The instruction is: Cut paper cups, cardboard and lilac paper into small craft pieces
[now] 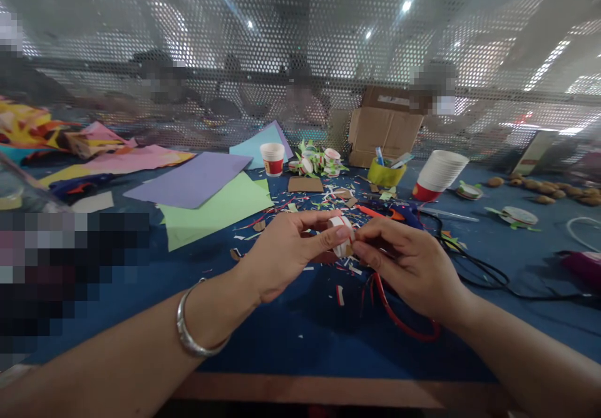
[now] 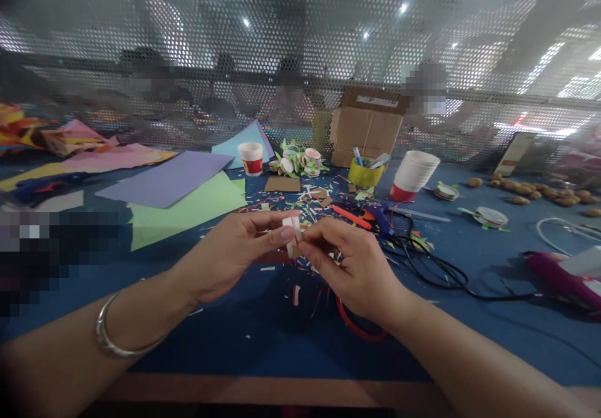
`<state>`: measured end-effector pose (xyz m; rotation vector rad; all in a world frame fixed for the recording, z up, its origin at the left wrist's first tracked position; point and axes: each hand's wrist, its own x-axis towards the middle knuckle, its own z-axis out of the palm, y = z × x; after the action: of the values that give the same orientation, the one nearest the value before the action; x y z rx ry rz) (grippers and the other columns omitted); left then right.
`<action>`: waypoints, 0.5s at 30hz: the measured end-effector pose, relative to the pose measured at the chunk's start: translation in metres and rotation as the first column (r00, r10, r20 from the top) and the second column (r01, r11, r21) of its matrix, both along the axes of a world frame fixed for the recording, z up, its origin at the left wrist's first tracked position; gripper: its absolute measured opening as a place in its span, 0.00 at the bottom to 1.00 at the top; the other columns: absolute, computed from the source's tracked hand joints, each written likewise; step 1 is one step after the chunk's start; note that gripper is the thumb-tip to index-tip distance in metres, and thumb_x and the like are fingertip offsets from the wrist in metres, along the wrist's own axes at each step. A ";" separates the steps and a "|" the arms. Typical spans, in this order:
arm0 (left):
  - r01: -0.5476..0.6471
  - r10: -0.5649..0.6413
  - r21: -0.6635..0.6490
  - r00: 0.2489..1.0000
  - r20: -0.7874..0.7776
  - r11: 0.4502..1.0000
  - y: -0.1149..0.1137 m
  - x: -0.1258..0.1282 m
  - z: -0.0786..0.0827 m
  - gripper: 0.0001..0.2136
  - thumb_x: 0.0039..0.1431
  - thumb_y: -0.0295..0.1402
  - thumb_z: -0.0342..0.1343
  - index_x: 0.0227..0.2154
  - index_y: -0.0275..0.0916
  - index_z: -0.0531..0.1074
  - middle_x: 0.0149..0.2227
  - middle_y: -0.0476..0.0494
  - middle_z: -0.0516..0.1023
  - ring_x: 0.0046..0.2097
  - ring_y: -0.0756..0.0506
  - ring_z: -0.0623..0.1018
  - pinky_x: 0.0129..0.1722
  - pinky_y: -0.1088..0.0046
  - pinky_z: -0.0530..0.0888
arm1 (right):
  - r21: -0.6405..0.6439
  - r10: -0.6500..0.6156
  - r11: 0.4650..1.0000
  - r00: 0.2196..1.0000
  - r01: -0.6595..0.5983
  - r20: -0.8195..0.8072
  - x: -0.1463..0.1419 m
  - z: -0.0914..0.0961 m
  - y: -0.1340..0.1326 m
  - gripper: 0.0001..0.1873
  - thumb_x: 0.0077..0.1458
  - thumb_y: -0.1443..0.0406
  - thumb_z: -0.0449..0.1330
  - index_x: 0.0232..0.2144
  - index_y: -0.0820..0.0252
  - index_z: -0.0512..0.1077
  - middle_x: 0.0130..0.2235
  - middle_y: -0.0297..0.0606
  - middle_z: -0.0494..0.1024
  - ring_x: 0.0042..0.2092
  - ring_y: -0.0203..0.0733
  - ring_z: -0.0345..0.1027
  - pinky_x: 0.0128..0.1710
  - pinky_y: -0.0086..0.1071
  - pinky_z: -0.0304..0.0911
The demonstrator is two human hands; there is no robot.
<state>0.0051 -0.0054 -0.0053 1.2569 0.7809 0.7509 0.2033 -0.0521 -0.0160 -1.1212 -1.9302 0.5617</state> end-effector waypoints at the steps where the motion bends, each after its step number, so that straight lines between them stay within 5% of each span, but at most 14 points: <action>1: 0.004 -0.003 -0.015 1.000 0.011 1.000 0.000 0.000 0.000 0.18 0.51 0.41 0.70 0.45 0.40 0.80 0.37 0.48 0.80 0.40 0.48 0.77 0.46 0.66 0.77 | -0.002 -0.001 1.000 1.000 0.001 -0.004 0.000 0.000 0.000 0.05 0.65 0.64 0.59 0.36 0.56 0.74 0.32 0.31 0.76 0.33 0.34 0.69 0.34 0.27 0.64; 10: 0.032 -0.016 -0.113 0.990 0.142 0.993 0.002 0.003 0.003 0.11 0.63 0.40 0.60 0.38 0.36 0.77 0.37 0.44 0.78 0.40 0.47 0.77 0.43 0.68 0.77 | 0.097 -0.053 0.994 0.999 0.052 0.003 0.001 -0.001 0.002 0.06 0.67 0.65 0.57 0.39 0.55 0.75 0.32 0.30 0.77 0.32 0.32 0.70 0.34 0.25 0.64; 15: 0.002 0.024 -0.150 0.985 0.172 0.989 0.007 -0.001 0.005 0.09 0.60 0.35 0.62 0.40 0.38 0.73 0.37 0.47 0.75 0.38 0.47 0.77 0.39 0.67 0.78 | 0.139 -0.109 0.985 0.993 0.102 0.046 0.003 -0.004 0.005 0.05 0.66 0.65 0.59 0.41 0.55 0.75 0.36 0.31 0.78 0.35 0.32 0.72 0.36 0.26 0.65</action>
<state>0.0044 0.0018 -0.0006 1.0385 0.6895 0.7851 0.2060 -0.0470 -0.0196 -1.1524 -1.9109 0.3398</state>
